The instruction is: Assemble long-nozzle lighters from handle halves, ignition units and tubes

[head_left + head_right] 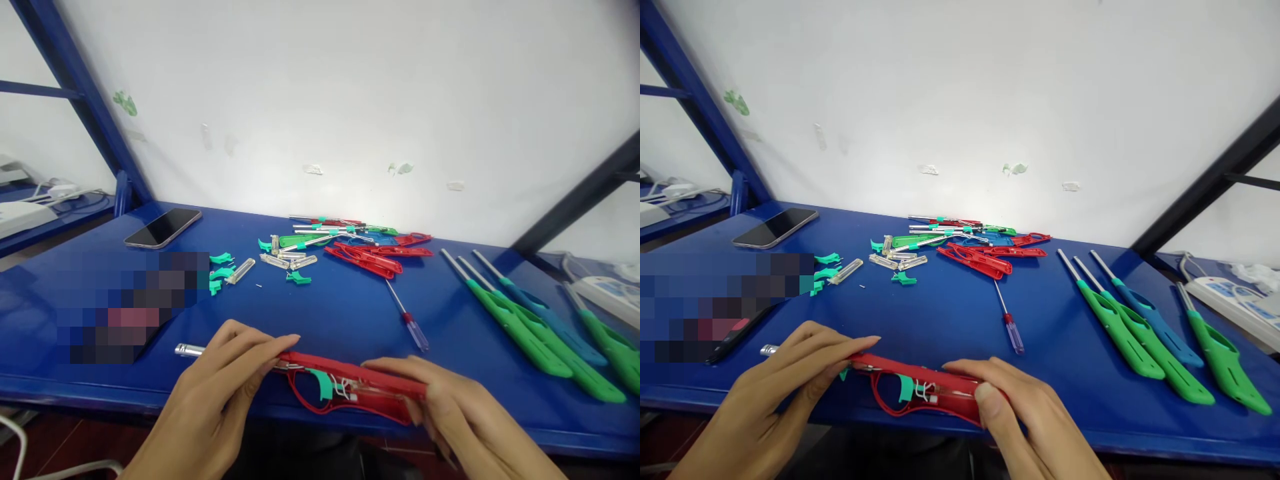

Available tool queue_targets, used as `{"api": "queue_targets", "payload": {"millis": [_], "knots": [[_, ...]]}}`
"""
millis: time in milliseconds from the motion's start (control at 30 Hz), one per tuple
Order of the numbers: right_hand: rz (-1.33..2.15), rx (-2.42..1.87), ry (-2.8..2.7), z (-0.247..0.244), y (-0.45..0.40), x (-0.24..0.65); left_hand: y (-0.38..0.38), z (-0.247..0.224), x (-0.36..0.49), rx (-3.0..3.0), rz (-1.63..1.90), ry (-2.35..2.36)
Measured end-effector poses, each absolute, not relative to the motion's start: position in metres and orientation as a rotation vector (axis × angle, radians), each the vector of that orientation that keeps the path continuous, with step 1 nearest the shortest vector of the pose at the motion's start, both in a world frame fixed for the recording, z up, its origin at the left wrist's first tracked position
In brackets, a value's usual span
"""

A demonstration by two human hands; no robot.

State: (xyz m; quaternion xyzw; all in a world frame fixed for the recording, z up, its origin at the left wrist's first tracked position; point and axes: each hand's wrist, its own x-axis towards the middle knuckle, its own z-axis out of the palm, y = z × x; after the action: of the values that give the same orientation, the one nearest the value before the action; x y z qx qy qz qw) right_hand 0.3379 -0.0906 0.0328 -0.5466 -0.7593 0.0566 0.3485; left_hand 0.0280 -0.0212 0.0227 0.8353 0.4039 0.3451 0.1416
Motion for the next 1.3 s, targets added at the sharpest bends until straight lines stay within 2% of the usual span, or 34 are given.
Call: {"api": "queue_targets", "payload": {"millis": [433, 833, 1300], "knots": [[-0.134, -1.374, -2.084, 0.039, -0.081, 0.325, -0.013, 0.026, 0.026, 2.745, 1.065, 0.981], [-0.077, -1.554, -2.067, 0.028, -0.088, 0.323, -0.013, 0.020, 0.027, 2.788, 1.013, 0.978], [-0.083, -1.540, -2.046, 0.028, -0.086, 0.322, -0.013, 0.020, 0.028, 2.797, 1.028, 1.009]]}}
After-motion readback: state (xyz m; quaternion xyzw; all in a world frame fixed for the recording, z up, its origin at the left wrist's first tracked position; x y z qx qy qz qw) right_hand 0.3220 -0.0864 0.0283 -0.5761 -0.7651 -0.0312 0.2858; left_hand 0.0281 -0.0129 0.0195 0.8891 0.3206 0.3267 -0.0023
